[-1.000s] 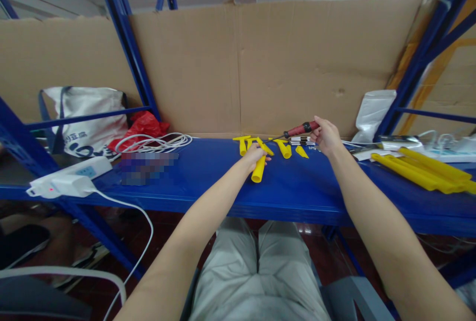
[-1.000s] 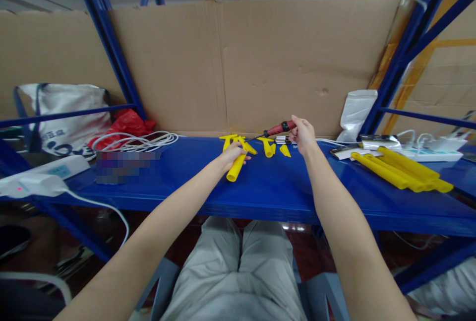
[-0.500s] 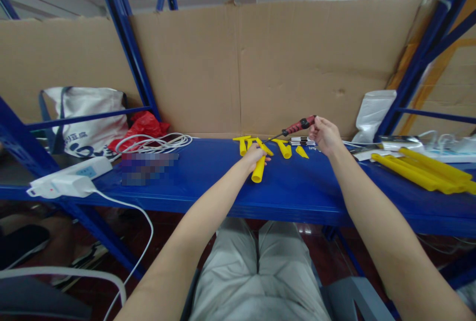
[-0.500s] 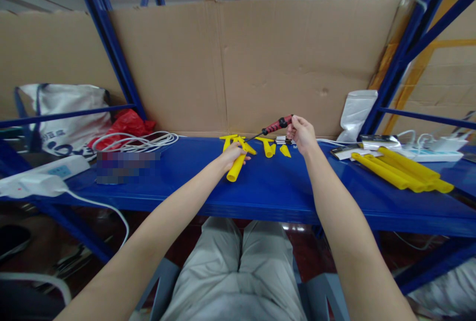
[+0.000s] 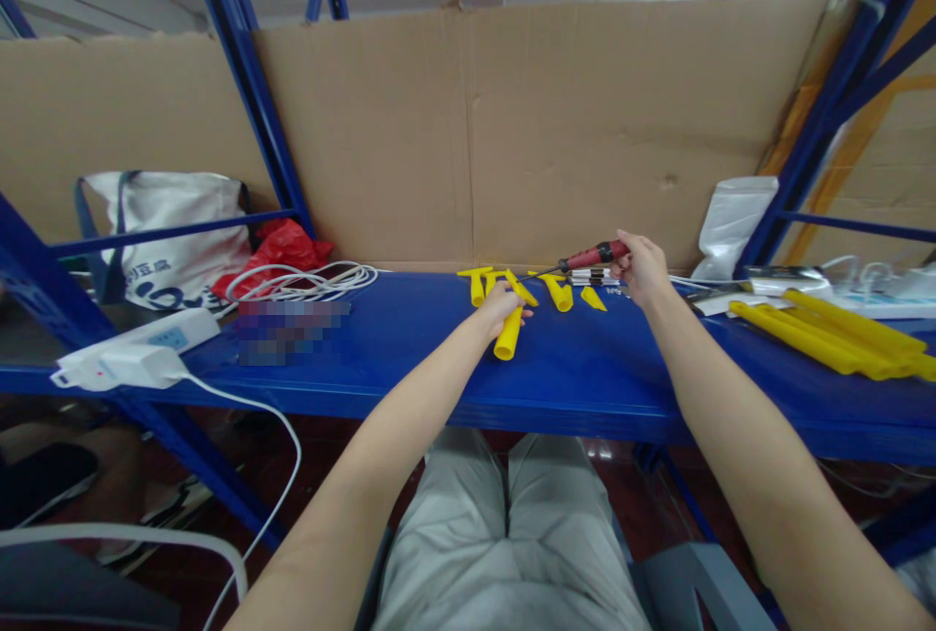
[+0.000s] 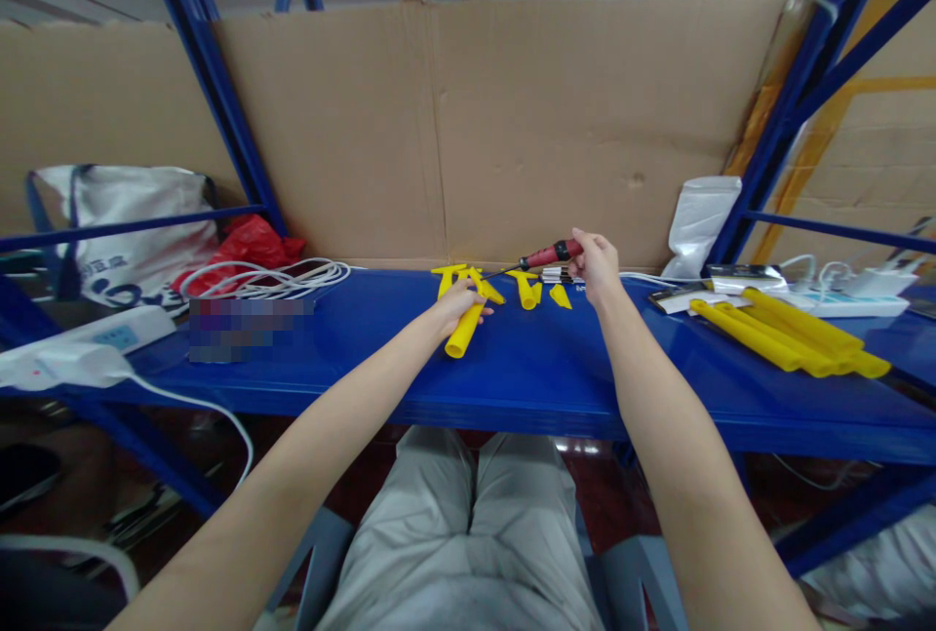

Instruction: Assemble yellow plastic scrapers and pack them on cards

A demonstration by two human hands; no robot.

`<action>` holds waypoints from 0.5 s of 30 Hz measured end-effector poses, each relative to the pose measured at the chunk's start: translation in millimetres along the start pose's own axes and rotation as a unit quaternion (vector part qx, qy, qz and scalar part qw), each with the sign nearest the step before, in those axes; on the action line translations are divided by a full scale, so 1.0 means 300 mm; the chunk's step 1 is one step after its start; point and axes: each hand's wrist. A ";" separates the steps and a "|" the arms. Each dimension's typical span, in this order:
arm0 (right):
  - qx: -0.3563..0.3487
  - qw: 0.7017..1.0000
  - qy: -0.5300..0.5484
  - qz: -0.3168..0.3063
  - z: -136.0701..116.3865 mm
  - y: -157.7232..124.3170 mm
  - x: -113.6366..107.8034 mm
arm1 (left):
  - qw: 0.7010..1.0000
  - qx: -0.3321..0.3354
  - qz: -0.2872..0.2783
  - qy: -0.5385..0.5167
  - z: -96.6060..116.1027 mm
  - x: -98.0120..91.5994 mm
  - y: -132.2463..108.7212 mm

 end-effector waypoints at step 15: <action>-0.001 0.999 0.017 -0.027 -0.007 0.003 0.000 | 1.000 -0.003 -0.003 0.001 -0.002 -0.002 0.005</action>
Point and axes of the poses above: each hand's wrist, its own y-axis towards the middle knuckle, its own x-axis out of the palm, z = x × y, and after that the axes turned 7 degrees about -z, right-handed
